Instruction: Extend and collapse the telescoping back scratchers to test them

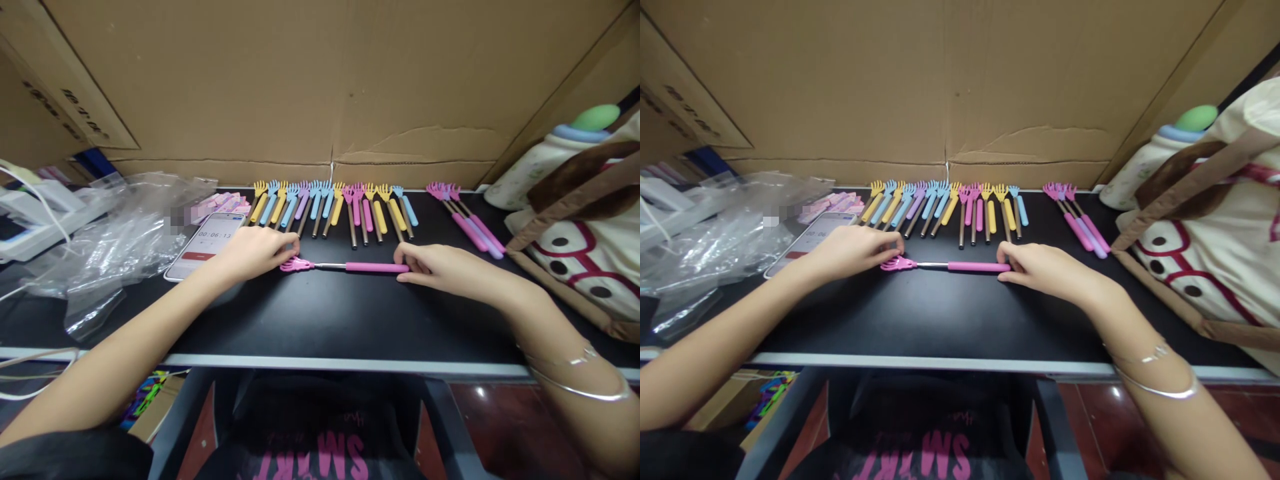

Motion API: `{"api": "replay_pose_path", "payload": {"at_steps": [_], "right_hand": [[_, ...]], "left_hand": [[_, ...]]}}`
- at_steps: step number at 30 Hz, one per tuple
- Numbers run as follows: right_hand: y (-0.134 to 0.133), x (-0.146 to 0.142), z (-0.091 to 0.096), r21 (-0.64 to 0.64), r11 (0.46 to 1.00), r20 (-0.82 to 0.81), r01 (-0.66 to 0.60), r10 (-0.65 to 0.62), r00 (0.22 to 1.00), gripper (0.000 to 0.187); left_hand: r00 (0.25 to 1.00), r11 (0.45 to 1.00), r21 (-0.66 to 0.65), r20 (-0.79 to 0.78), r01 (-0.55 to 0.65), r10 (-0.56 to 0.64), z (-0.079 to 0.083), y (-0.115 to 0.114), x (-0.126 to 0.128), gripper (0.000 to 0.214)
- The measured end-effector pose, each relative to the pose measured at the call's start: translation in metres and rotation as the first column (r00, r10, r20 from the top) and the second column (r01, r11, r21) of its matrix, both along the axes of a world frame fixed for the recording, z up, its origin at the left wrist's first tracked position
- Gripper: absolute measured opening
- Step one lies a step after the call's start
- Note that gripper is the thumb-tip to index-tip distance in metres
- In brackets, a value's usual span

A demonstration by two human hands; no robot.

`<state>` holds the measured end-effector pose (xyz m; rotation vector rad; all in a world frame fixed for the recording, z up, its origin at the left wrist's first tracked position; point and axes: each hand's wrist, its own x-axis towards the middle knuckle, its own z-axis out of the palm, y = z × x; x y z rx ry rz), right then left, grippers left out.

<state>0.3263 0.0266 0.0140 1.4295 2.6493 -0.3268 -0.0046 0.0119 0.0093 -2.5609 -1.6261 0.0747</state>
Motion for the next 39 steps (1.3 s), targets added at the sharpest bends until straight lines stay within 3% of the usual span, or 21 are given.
{"api": "replay_pose_path", "payload": {"at_steps": [13, 19, 24, 30, 33, 39], "right_hand": [[-0.001, 0.0, 0.001, 0.005, 1.0, -0.003, -0.009, 0.009, 1.0, 0.024], [0.0, 0.001, -0.001, 0.002, 1.0, -0.01, -0.015, 0.015, 1.0, 0.025], [-0.001, 0.001, 0.0, 0.017, 1.0, -0.017, -0.025, 0.025, 1.0, 0.024], [-0.002, 0.001, 0.0, 0.023, 0.999, -0.007, -0.023, 0.023, 1.0, 0.023], [-0.003, 0.002, -0.001, 0.067, 0.997, -0.002, -0.039, 0.039, 0.999, 0.023], [-0.007, 0.0, -0.005, 0.307, 0.945, 0.016, -0.111, 0.112, 0.994, 0.022]], "left_hand": [[1.0, 0.999, 0.026, 0.019, 0.024, -0.024, 0.0, -0.001, 0.0, 0.023], [0.979, 0.971, 0.172, 0.088, 0.168, -0.185, -0.008, -0.002, 0.007, 0.028], [0.936, 0.936, 0.211, 0.157, 0.281, -0.316, -0.017, -0.01, 0.022, 0.025], [0.926, 0.923, 0.251, 0.167, 0.292, -0.339, -0.023, -0.013, 0.028, 0.017], [0.929, 0.918, 0.272, 0.154, 0.288, -0.337, -0.024, -0.013, 0.029, 0.016], [0.942, 0.916, 0.33, 0.164, 0.228, -0.294, -0.026, -0.013, 0.029, 0.014]]}}
